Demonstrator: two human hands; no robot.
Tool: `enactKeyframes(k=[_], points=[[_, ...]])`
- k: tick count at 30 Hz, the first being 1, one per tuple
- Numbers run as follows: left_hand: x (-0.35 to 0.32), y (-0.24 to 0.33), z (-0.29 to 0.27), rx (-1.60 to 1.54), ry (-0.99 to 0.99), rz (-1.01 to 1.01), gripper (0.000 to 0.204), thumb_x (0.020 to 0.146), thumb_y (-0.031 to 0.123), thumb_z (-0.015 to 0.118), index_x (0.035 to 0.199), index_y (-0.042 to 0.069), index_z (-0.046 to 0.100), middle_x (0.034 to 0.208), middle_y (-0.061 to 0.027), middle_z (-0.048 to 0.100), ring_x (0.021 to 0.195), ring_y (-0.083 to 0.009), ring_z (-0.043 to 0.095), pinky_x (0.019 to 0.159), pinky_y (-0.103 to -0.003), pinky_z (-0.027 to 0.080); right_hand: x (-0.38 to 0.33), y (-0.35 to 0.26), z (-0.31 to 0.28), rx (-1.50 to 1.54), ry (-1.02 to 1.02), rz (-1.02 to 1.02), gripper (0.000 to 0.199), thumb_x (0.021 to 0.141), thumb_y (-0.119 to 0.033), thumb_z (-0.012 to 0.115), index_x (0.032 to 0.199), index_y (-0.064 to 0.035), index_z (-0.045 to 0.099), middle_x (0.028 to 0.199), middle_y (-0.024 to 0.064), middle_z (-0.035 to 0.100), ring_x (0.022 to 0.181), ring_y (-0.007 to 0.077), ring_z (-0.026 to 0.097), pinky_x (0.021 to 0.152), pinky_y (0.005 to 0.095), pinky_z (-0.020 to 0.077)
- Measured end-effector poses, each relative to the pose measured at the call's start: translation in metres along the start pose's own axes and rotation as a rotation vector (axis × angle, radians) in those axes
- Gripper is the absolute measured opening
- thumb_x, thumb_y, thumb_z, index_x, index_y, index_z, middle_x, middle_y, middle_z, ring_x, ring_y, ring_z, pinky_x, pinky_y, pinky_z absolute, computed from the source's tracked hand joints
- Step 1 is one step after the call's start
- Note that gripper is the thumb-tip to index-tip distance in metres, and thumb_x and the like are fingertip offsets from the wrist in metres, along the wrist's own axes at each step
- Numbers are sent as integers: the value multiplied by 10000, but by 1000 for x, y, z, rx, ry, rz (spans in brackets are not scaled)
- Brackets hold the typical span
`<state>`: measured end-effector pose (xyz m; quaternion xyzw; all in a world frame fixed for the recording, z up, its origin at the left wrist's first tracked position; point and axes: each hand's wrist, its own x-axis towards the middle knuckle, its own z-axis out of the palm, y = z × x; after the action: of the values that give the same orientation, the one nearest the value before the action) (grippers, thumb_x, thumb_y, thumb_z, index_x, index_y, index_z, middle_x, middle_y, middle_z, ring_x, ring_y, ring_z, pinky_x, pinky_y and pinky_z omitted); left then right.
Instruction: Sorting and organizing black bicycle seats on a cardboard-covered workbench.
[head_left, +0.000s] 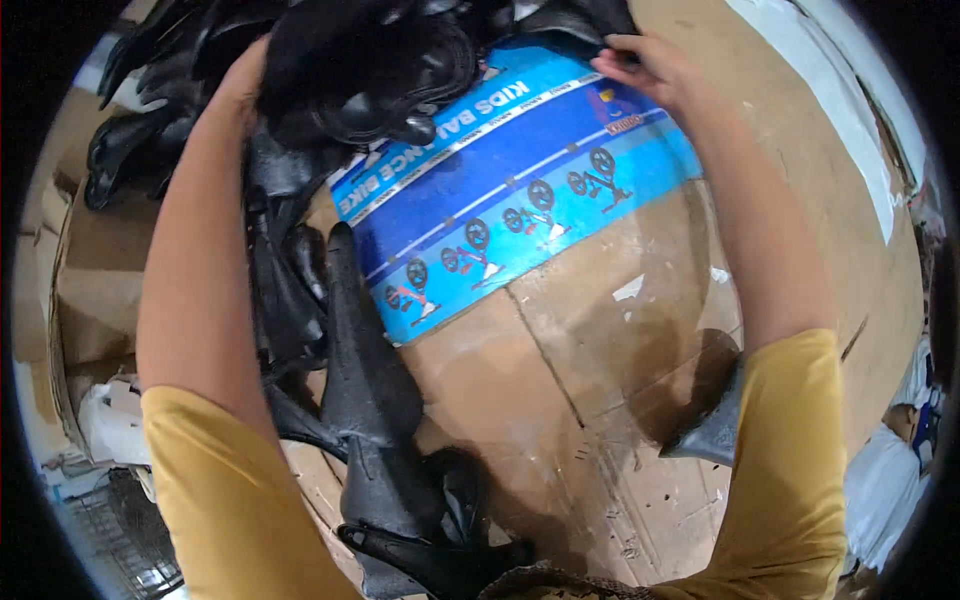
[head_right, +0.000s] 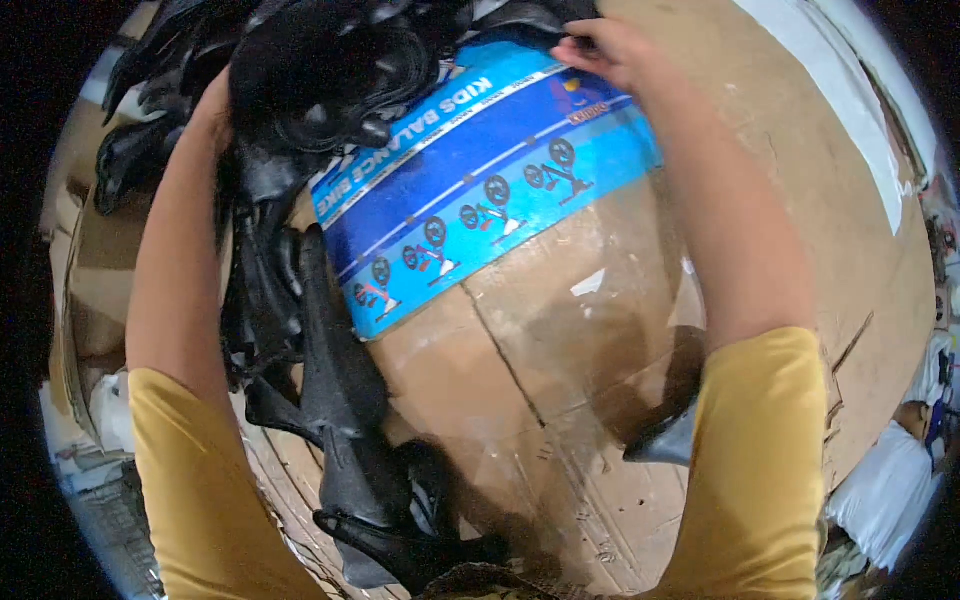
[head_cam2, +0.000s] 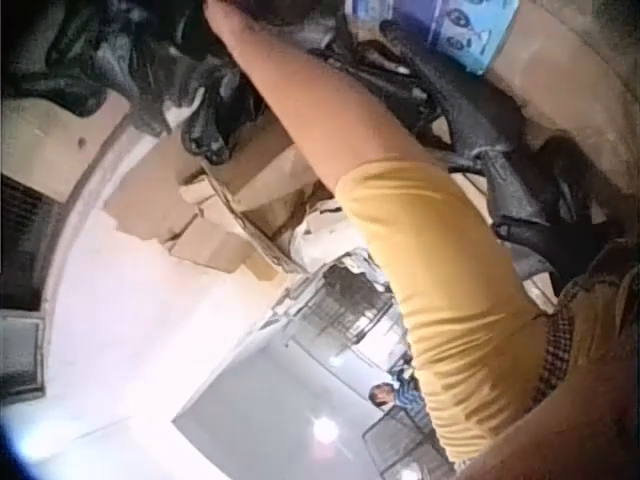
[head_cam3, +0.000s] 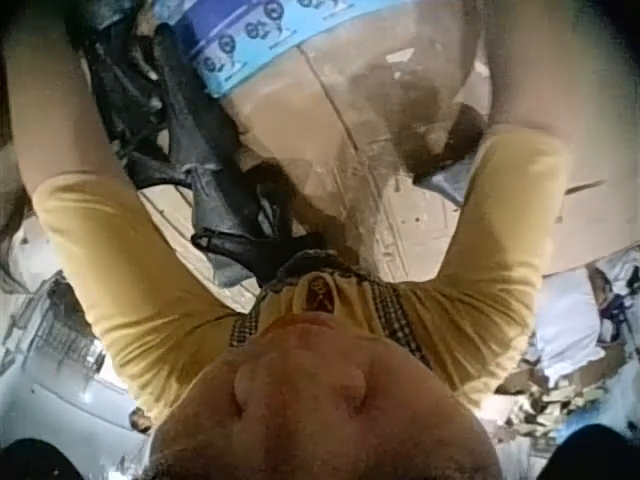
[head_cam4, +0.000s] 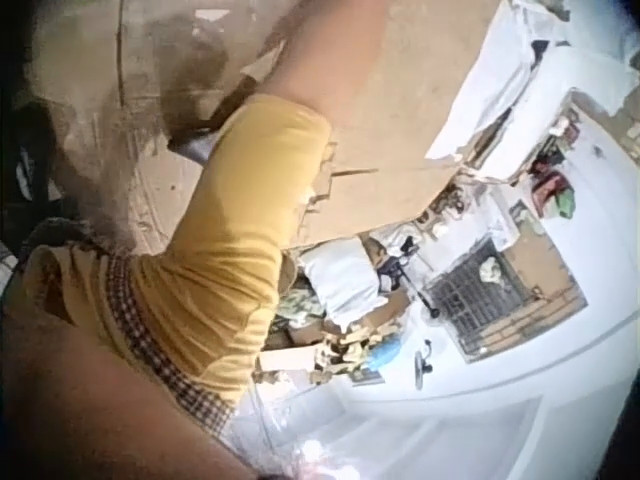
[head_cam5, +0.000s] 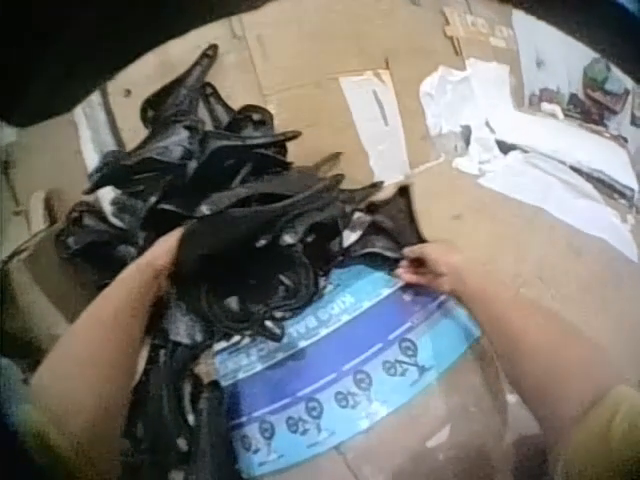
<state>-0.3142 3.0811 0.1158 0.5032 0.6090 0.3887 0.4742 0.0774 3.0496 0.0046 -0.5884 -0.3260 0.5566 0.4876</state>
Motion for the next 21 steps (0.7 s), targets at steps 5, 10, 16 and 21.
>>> enactKeyframes(k=[5, 10, 16, 21], points=[[75, -47, -144, 937, 271, 460, 474, 752, 378, 571, 1085, 41, 536, 1006, -126, 579, 915, -236, 550, 810, -336, 424, -56, 9, 113, 172, 86, -116, 350, 691, -104, 614, 1031, -32, 574, 811, 154, 609, 688, 248, 598, 621, 372, 481], [86, -58, -129, 639, 179, 368, 480, 748, 366, 576, 1100, 45, 521, 1008, -125, 574, 911, -238, 548, 811, -340, 423, -24, 16, 166, -106, 296, -674, 753, 656, -235, 688, 1253, 12, 301, 1038, 235, 512, 940, 355, 506, 833, 372, 421], [43, -79, -70, 287, 133, 231, 489, 743, 351, 582, 1119, 49, 502, 1010, -124, 568, 907, -240, 545, 813, -346, 422, 31, 22, 179, -23, 484, -669, 746, 537, -169, 794, 1145, 5, 397, 1025, 220, 536, 987, 346, 510, 850, 370, 410], [-8, -73, -22, -47, 91, 166, 499, 739, 339, 587, 1134, 52, 486, 1012, -123, 563, 903, -241, 543, 814, -350, 421, 35, 38, 178, 61, 502, -890, 588, 569, -47, 708, 1096, -27, 446, 931, 174, 581, 866, 297, 569, 784, 350, 439]])
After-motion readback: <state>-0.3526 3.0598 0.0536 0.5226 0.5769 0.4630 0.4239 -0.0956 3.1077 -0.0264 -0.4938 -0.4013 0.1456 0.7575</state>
